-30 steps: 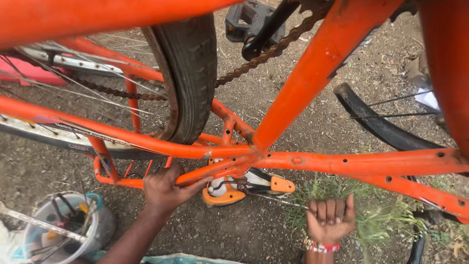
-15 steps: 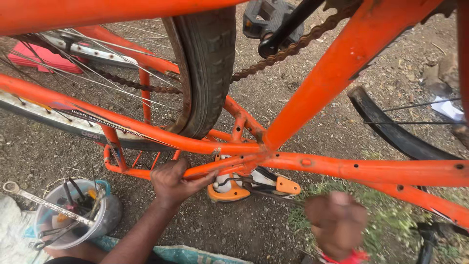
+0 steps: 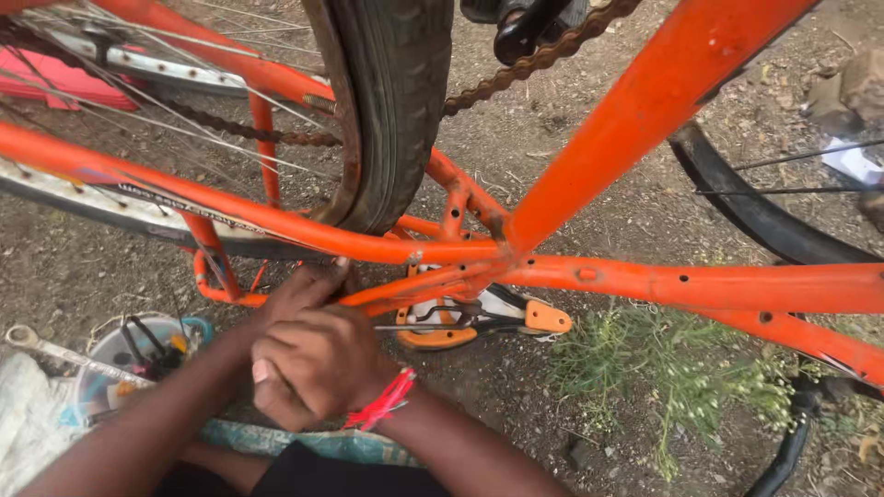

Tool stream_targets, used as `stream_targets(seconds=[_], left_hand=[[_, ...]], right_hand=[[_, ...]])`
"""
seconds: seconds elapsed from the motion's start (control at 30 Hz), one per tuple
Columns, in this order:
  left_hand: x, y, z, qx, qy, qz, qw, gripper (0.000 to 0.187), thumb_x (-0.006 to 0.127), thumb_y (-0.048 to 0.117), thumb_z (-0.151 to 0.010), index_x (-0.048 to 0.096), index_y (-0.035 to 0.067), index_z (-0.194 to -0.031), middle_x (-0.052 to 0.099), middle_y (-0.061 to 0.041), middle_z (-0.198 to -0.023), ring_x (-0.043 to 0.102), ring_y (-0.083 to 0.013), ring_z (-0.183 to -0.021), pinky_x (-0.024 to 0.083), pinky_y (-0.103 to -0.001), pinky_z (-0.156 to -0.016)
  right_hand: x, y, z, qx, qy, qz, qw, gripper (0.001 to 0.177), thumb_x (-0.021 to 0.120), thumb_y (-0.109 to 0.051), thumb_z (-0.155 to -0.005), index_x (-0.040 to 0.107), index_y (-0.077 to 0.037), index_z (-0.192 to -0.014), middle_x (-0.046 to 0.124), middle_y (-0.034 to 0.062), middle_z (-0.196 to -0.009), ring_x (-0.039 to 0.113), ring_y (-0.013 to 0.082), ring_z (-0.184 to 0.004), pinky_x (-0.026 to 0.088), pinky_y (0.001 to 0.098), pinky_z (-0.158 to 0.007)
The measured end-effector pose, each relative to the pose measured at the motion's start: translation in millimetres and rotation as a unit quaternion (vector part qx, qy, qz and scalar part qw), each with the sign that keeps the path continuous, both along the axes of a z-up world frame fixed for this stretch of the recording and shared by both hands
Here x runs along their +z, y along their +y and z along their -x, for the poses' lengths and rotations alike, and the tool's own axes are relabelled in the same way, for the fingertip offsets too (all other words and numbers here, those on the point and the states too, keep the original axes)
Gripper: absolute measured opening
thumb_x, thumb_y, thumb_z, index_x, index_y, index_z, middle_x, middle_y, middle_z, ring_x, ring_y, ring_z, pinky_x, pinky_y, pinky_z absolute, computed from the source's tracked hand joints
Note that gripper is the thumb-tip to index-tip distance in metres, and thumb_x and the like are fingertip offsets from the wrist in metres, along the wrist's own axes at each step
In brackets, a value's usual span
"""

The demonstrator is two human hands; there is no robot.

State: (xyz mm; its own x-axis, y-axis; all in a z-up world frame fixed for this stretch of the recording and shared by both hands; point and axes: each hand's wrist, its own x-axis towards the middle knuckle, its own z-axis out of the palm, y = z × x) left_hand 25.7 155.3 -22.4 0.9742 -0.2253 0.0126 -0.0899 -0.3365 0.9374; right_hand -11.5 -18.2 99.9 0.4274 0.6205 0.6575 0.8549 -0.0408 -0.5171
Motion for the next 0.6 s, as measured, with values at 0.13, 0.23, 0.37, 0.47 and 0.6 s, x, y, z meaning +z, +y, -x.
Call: stream_targets(seconds=[0.13,0.23,0.37,0.47,0.6], left_hand=[[-21,12,-11,0.011,0.193,0.109,0.975,0.057,0.044,0.041,-0.108,0.075,-0.002,-0.088,0.073,-0.011,-0.081,0.065,-0.0197,-0.078,0.053,-0.039,-0.077],[-17,17,-23,0.007,0.204,0.156,0.966,0.056,0.044,0.041,-0.106,0.075,-0.002,-0.09,0.076,-0.009,-0.086,0.068,-0.0171,-0.082,0.053,-0.035,-0.082],[-18,13,-12,0.007,0.137,0.105,0.985,0.056,0.047,0.043,-0.105,0.077,-0.003,-0.089,0.076,-0.008,-0.084,0.068,-0.0147,-0.082,0.054,-0.032,-0.081],[-8,7,-13,0.01,0.144,0.142,0.979,0.055,0.049,0.043,-0.105,0.077,-0.002,-0.09,0.075,-0.008,-0.082,0.068,-0.0139,-0.079,0.054,-0.031,-0.077],[6,5,-2,0.028,0.162,0.18,0.97,0.057,0.051,0.044,-0.105,0.076,-0.004,-0.088,0.073,-0.007,-0.078,0.065,-0.0124,-0.072,0.053,-0.03,-0.07]], right_hand=[[-41,29,3,-0.032,-0.044,-0.007,0.998,0.014,0.064,-0.023,-0.084,0.061,-0.011,-0.078,0.054,0.0043,-0.071,0.058,0.0246,-0.067,0.048,0.039,-0.067],[-53,33,-1,-0.054,-0.086,-0.003,0.995,0.015,0.065,-0.025,-0.083,0.06,-0.012,-0.077,0.05,0.004,-0.073,0.054,0.0232,-0.069,0.045,0.0379,-0.064],[-57,34,3,-0.055,-0.118,-0.013,0.991,0.014,0.064,-0.022,-0.082,0.061,-0.01,-0.076,0.053,0.0053,-0.073,0.058,0.0239,-0.069,0.046,0.039,-0.066],[-46,33,7,-0.047,-0.097,0.001,0.994,0.017,0.065,-0.021,-0.093,0.061,-0.009,-0.081,0.059,0.0053,-0.081,0.064,0.0217,-0.072,0.053,0.035,-0.071],[-40,22,11,-0.128,-0.096,-0.001,0.987,0.03,0.076,-0.033,-0.094,0.064,-0.009,-0.081,0.066,0.0047,-0.081,0.068,0.022,-0.073,0.055,0.0368,-0.07]])
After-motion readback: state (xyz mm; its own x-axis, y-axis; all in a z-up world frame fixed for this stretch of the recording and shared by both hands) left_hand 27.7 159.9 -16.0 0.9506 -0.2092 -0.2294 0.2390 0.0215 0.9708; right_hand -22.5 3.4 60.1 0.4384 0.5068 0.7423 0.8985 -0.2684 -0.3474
